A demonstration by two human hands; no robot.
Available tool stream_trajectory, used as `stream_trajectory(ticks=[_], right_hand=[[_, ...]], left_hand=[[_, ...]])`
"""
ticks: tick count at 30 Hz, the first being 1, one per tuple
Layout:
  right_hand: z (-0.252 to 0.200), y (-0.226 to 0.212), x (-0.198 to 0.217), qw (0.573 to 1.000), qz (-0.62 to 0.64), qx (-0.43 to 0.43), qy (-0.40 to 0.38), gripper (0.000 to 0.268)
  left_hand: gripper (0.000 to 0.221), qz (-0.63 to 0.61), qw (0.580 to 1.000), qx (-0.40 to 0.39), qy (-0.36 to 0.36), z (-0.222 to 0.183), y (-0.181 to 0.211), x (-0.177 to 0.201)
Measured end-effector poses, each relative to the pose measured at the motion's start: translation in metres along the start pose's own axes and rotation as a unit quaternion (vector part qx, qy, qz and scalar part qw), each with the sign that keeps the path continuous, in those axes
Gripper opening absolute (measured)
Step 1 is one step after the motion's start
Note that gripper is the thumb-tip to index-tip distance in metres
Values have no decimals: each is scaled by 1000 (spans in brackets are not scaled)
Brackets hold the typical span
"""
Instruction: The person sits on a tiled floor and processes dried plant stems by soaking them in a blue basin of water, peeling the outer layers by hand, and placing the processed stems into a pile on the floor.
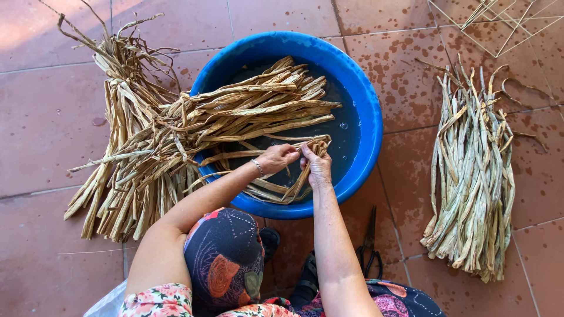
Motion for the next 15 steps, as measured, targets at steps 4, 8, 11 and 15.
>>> stream_trajectory(ticks=[4,8,11,15], right_hand=[[-13,-11,-16,999,-32,8,-11,10],[-15,-14,-15,999,-10,34,18,15],[-8,-11,-10,996,9,74,40,16],[10,-5,13,987,14,123,104,15]], left_hand=[[34,-47,999,13,1,7,8,-15],[31,-92,996,9,3,11,18,-19],[32,5,999,1,-32,18,23,-28],[34,89,994,-59,15,11,26,-37]])
Point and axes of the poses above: each hand's wrist, its own z-axis towards the middle knuckle, its own x-axis out of the back of the hand, y = z × x, the point moved 5 cm from there along z, towards the middle knuckle, and after that the axes turned 1 degree about x, right-handed, at the moved point
